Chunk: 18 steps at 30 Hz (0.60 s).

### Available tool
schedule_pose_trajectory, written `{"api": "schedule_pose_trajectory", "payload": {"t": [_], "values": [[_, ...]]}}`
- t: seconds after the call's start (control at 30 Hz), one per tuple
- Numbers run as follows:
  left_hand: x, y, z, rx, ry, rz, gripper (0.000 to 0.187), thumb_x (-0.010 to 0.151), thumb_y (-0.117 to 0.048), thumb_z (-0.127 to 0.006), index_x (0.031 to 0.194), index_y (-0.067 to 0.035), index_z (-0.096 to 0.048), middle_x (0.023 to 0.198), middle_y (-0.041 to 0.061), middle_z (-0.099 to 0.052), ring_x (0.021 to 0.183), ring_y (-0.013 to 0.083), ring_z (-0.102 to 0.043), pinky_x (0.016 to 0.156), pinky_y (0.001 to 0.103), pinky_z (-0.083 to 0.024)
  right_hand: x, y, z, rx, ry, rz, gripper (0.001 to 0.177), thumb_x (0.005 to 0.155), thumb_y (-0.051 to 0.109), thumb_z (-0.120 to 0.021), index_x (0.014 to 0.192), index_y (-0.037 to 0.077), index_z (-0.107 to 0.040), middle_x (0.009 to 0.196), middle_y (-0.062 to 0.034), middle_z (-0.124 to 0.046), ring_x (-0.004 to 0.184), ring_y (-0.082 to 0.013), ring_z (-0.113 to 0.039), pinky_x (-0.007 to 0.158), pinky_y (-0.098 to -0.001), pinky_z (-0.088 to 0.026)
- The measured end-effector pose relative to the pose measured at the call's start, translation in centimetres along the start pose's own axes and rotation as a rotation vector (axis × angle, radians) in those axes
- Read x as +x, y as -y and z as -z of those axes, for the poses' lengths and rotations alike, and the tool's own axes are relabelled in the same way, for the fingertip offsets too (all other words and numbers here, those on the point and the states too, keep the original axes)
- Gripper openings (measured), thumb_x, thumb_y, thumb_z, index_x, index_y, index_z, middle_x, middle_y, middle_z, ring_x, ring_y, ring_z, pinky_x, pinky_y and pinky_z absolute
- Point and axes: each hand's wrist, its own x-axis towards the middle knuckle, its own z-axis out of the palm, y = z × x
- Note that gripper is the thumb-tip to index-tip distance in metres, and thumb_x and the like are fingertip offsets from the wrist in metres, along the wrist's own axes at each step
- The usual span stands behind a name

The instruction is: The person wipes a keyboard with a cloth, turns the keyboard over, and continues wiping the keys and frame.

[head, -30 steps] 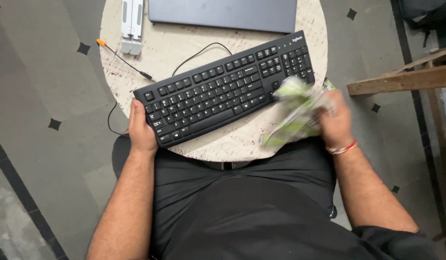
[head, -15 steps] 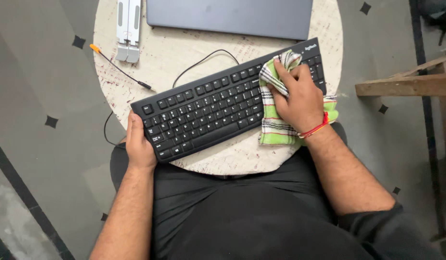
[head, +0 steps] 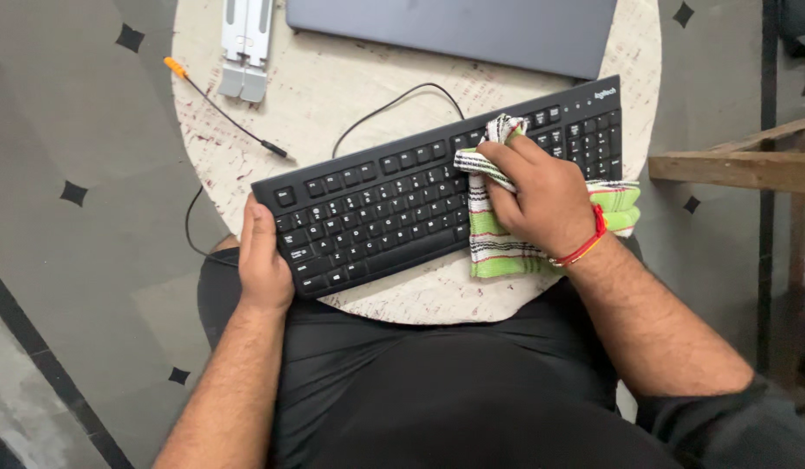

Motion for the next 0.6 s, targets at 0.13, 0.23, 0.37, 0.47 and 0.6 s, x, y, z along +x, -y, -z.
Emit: {"api": "schedule_pose_trajectory", "payload": {"t": [0.13, 0.23, 0.37, 0.47, 0.6], "values": [[0.2, 0.4, 0.2, 0.042, 0.013, -0.037, 0.052, 0.115, -0.036, -0.034, 0.147, 0.002, -0.046, 0.134, 0.009, -0.059, 0.124, 0.0164, -0.055, 0.113, 0.031, -0.041, 0.8, 0.1, 0.2, -0.067, -0.035, -0.035, 0.027, 0.093, 0.012, -0.069, 0.12, 0.01, -0.071, 0.106, -0.011, -0.068, 0.084, -0.0363, -0.07, 0.069, -0.0426, -0.056], [0.0, 0.8, 0.3, 0.081, 0.032, -0.089, 0.05, 0.119, -0.037, -0.033, 0.141, 0.003, -0.052, 0.128, 0.01, -0.062, 0.119, 0.0166, -0.057, 0.112, 0.03, -0.043, 0.9, 1.5, -0.8, -0.039, -0.056, 0.084, 0.032, 0.092, 0.011, -0.069, 0.123, 0.009, -0.067, 0.112, -0.0127, -0.067, 0.09, -0.0359, -0.07, 0.076, -0.0413, -0.059], [0.0, 0.2, -0.1, 0.03, 0.039, -0.064, 0.048, 0.116, -0.036, -0.032, 0.141, 0.002, -0.05, 0.127, 0.009, -0.061, 0.118, 0.0156, -0.057, 0.11, 0.03, -0.043, 1.2, 4.7, -3.5, -0.021, 0.055, 0.1, 0.04, 0.081, 0.011, -0.072, 0.121, 0.007, -0.066, 0.102, -0.0136, -0.068, 0.076, -0.0348, -0.069, 0.066, -0.0436, -0.057], [0.2, -0.2, -0.5, -0.007, 0.036, -0.046, 0.048, 0.114, -0.035, -0.033, 0.142, 0.001, -0.048, 0.128, 0.009, -0.061, 0.119, 0.0154, -0.057, 0.109, 0.03, -0.043, 1.2, 5.8, -4.6, -0.003, 0.047, 0.157, 0.046, 0.077, 0.011, -0.073, 0.123, 0.006, -0.066, 0.102, -0.0153, -0.068, 0.075, -0.0342, -0.069, 0.064, -0.0437, -0.056], [0.3, 0.4, -0.2, 0.077, 0.042, -0.108, 0.048, 0.117, -0.036, -0.033, 0.139, 0.003, -0.052, 0.128, 0.01, -0.062, 0.119, 0.0161, -0.057, 0.11, 0.03, -0.043, 0.6, 3.2, -3.3, -0.052, -0.07, 0.108, 0.039, 0.083, 0.007, -0.071, 0.121, 0.006, -0.066, 0.105, -0.0141, -0.068, 0.088, -0.036, -0.07, 0.073, -0.0435, -0.057]]}}
